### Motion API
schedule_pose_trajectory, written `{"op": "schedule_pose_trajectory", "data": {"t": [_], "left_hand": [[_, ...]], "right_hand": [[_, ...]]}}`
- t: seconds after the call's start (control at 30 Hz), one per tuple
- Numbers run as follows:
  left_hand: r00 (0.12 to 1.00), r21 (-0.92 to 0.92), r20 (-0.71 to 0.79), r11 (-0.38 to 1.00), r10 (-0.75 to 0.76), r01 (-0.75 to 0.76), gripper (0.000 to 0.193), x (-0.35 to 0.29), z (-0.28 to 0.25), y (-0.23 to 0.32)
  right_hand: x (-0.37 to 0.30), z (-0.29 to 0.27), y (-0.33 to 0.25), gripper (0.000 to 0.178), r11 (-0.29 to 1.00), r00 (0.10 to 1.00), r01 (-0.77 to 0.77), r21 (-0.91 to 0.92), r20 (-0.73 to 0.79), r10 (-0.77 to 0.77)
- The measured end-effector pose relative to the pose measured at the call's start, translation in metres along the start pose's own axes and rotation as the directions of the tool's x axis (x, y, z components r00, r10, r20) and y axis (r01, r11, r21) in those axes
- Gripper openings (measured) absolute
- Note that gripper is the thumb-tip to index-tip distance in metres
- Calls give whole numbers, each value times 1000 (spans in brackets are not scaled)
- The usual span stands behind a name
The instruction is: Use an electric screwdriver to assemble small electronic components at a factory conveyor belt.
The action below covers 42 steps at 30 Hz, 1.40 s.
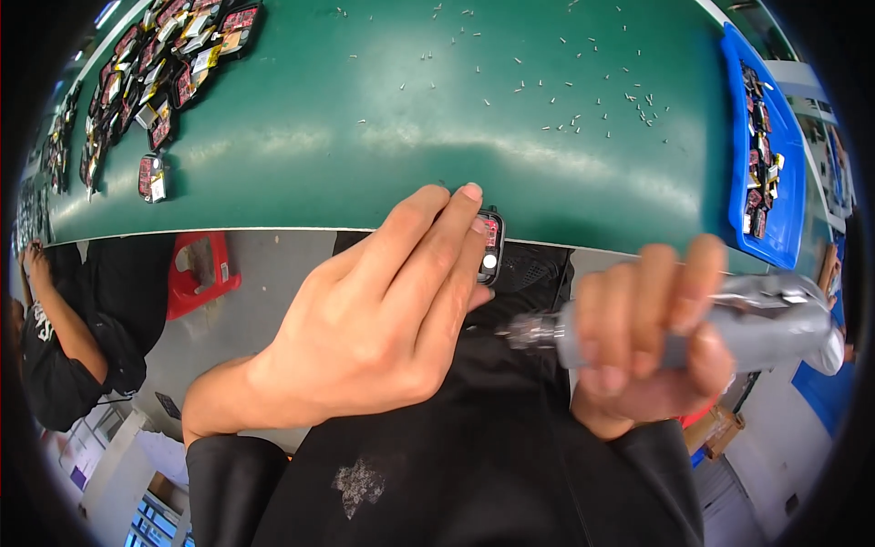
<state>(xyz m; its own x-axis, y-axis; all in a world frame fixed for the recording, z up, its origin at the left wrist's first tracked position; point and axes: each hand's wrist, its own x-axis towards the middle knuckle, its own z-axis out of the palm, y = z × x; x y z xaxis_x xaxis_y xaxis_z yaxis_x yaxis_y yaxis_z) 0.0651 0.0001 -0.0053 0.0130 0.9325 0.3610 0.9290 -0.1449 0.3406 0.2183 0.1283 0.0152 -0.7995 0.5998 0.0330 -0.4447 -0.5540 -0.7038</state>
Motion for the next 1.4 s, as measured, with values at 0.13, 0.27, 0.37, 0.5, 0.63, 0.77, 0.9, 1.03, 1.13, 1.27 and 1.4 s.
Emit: {"op": "schedule_pose_trajectory", "data": {"t": [0.13,0.27,0.37,0.5,0.63,0.77,0.9,1.03,1.13,1.27,1.4], "left_hand": [[1000,69,-4,998,13,-13,46,-8,4,-4],[999,118,-8,992,42,-41,44,-10,5,-3],[999,132,1,991,38,-38,39,-9,4,-3],[1000,125,12,992,29,-30,34,-8,3,-4],[1000,103,15,994,22,-24,34,-8,3,-3],[1000,59,0,998,17,-17,36,-9,4,-5],[1000,-11,-19,1000,14,-14,42,-11,6,-8],[999,-79,-41,997,2,-5,46,-12,5,-17],[997,-12,-58,999,46,-47,46,-11,-1,-20],[999,40,-5,999,36,-35,39,-14,-5,-12],[995,31,-79,997,68,-66,33,-14,-3,-15]], "right_hand": [[20,4,-10,16,987,987,158,28,34,-159],[37,4,-14,17,981,980,194,-5,42,-193],[46,-6,-14,16,976,977,185,-112,125,-171],[53,-10,-10,16,981,973,140,-136,201,-111],[52,-10,-7,15,979,974,112,-173,214,-74],[57,-11,-9,15,971,957,81,-224,289,-13],[67,-4,-1,21,973,918,28,-229,391,65],[79,7,0,24,962,894,-7,-273,430,128],[86,24,-1,24,919,868,-24,-393,448,214],[75,21,9,20,960,943,21,-279,324,74],[90,4,1,24,998,859,-35,-54,509,57]]}}
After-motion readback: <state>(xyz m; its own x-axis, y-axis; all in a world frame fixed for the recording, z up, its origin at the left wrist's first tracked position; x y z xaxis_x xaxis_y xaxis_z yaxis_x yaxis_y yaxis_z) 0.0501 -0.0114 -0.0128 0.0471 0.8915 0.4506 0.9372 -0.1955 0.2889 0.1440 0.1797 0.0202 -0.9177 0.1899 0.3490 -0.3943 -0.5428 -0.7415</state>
